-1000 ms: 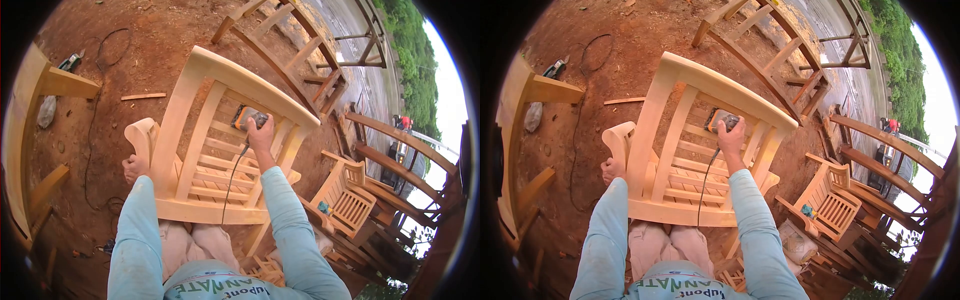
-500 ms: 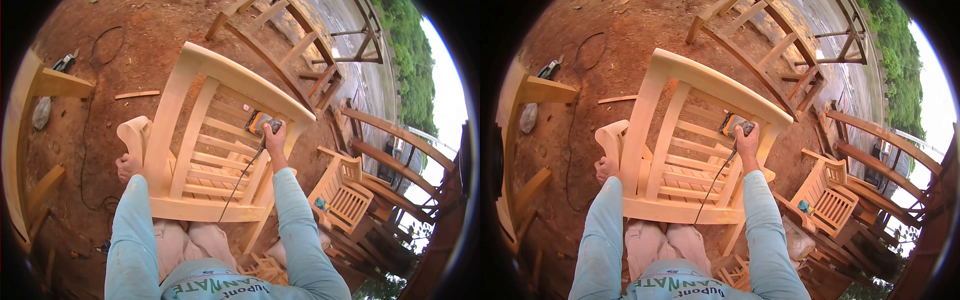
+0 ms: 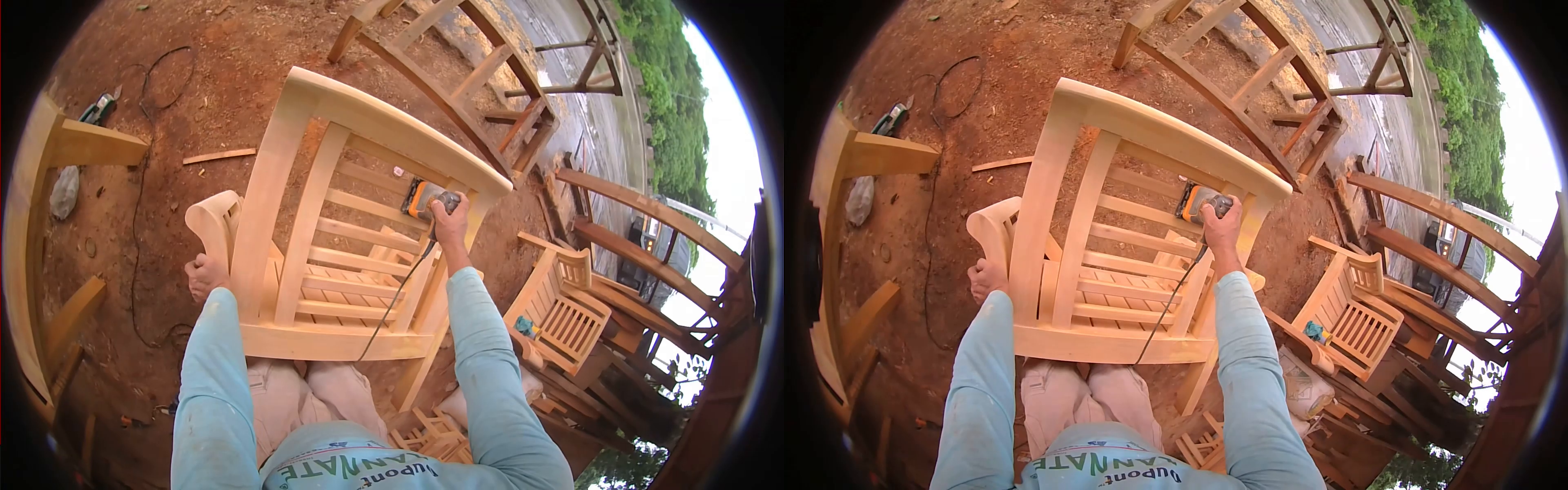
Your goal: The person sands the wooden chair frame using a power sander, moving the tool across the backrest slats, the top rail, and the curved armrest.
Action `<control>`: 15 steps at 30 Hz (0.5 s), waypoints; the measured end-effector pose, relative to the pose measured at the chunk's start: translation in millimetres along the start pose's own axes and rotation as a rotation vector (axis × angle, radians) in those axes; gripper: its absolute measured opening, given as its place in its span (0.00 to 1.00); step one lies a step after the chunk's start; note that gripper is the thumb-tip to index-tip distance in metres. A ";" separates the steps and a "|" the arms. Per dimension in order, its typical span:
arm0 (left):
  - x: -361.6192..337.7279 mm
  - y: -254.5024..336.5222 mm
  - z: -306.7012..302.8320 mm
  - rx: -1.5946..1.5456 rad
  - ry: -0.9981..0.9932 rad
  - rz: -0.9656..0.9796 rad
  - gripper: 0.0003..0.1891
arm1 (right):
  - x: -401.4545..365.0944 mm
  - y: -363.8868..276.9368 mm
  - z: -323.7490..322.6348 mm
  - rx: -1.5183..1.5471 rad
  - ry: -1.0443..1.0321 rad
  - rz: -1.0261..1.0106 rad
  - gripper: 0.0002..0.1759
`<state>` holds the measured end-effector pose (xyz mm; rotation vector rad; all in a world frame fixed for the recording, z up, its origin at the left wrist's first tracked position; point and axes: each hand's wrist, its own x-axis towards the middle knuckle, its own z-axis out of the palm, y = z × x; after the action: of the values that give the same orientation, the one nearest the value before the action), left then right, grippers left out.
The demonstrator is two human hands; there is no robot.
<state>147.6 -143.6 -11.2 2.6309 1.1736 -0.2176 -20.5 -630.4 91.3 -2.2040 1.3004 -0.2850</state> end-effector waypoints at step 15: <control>1.7 -6.3 12.1 0.009 0.077 0.029 0.21 | -10.1 -20.9 14.9 -0.069 0.076 -0.039 0.40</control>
<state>143.7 -141.9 -24.3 2.6842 1.1601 -0.1182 -3.6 -608.6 91.7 -2.2984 1.3266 -0.3470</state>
